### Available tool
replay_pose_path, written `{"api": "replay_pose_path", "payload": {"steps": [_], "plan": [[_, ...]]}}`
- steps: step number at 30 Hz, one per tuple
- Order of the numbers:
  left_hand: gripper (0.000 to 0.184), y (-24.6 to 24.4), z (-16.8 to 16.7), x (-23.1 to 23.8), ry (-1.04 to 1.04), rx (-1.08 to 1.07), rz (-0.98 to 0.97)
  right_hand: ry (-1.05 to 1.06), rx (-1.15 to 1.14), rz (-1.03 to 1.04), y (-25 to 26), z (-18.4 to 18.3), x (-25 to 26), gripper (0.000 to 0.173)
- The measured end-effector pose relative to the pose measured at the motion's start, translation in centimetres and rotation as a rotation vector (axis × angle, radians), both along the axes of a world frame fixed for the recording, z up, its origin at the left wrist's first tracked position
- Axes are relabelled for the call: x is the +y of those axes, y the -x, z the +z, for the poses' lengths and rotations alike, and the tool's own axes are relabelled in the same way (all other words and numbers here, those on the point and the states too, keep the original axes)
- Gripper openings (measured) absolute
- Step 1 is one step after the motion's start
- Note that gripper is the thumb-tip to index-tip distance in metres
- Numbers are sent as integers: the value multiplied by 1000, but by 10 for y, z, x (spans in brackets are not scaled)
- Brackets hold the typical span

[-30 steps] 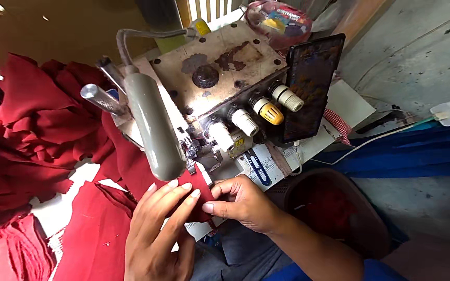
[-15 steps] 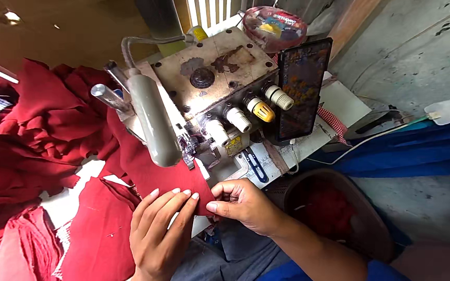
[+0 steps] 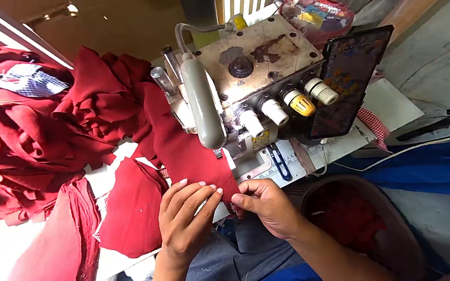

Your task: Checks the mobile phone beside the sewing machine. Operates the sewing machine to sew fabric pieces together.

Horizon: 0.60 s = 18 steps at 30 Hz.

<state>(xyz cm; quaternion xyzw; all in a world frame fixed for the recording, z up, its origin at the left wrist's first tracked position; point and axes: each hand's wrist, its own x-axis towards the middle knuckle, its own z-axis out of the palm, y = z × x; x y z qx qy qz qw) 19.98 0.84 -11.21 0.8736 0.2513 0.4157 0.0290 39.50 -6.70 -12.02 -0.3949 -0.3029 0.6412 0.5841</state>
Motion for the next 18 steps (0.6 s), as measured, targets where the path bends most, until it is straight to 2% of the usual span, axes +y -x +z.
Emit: {"api": "replay_pose_path", "payload": {"steps": [5,9,14,18], "plan": [[27,-7,-3,-2,-16,-15,77,-13,-36,-48,5,4,-4,13],[37,-18,-3,-2,-11,29,66,-77,-112,-73,6,6,-8,11],[23,-24,0,-4,11,0,18,-142,-189,-87,2,9,-13,14],[20,-24,6,-11,61,22,-16,-148,-129,-56,-4,4,-14,17]]}}
